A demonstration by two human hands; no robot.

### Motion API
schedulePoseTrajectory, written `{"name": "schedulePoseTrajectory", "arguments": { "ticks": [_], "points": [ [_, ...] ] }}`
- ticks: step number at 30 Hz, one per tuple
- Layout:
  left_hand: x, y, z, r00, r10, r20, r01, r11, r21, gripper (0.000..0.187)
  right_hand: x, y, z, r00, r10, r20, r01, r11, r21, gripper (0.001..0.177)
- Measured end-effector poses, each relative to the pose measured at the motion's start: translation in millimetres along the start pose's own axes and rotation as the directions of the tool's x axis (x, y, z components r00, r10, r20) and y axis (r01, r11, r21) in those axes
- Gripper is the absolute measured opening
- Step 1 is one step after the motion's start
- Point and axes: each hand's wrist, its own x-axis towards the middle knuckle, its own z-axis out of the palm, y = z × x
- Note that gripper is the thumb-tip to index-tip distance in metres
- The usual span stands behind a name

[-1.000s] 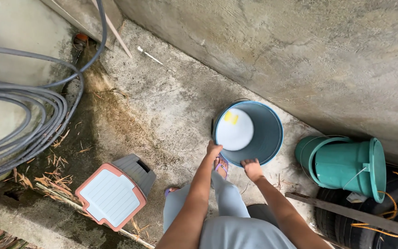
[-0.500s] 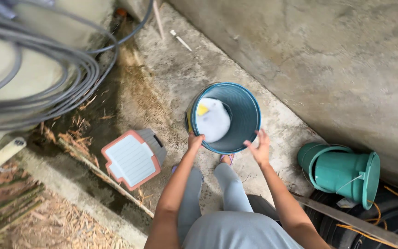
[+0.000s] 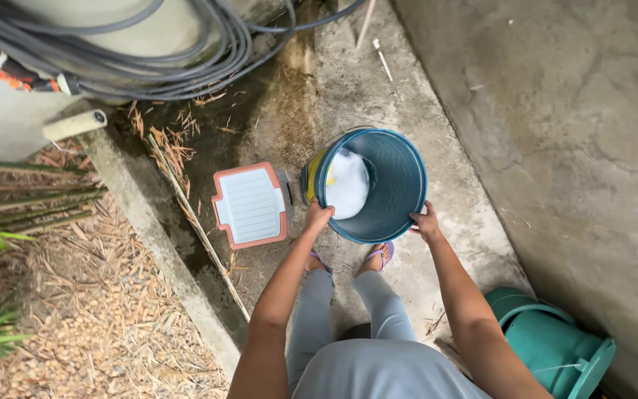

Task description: The recorder sorts items from a storage container and washes the container and its lid using water and a cleaning brush.

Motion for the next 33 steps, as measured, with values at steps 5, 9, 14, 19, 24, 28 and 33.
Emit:
{"name": "schedulePoseTrajectory", "arguments": {
  "ticks": [5, 9, 14, 19, 24, 28, 33],
  "points": [
    [64.9, -73.1, 49.5, 0.993, -0.095, 0.074, 0.111, 0.959, -0.262, 0.052, 95.8, 36.7, -22.6, 0.945, -0.279, -0.17, 0.243, 0.949, -0.202, 0.055],
    [101.2, -108.1, 89.6, 0.985, -0.09, 0.144, 0.142, 0.903, -0.405, 0.046, 114.9, 35.8, -33.8, 0.822, -0.519, -0.234, 0.377, 0.804, -0.461, 0.043],
    [141.2, -126.6, 117.7, 0.976, -0.088, 0.201, 0.127, 0.973, -0.191, 0.051, 122.2, 57.8, -52.2, 0.843, -0.431, -0.323, 0.263, 0.853, -0.45, 0.049],
    [129.7, -93.3, 86.7, 0.948, -0.102, 0.301, 0.06, 0.988, 0.145, 0.06, 126.7, 80.9, -57.0, 0.938, -0.197, -0.284, 0.107, 0.946, -0.305, 0.061],
    [138.1, -132.1, 67.7, 0.892, -0.291, 0.345, 0.332, 0.941, -0.066, 0.088, 182.5, 125.0, -91.4, 0.889, -0.383, -0.251, 0.12, 0.724, -0.68, 0.04],
    [146.3, -158.3, 92.6, 0.938, -0.07, 0.339, 0.112, 0.988, -0.107, 0.097, 172.5, 113.6, -81.8, 0.89, -0.352, -0.289, 0.162, 0.838, -0.521, 0.04],
    [151.5, -163.5, 141.1, 0.948, -0.061, 0.311, 0.075, 0.997, -0.032, 0.099, 168.7, 125.3, -52.2, 0.902, -0.157, -0.402, 0.133, 0.987, -0.086, 0.084]
  ]
}}
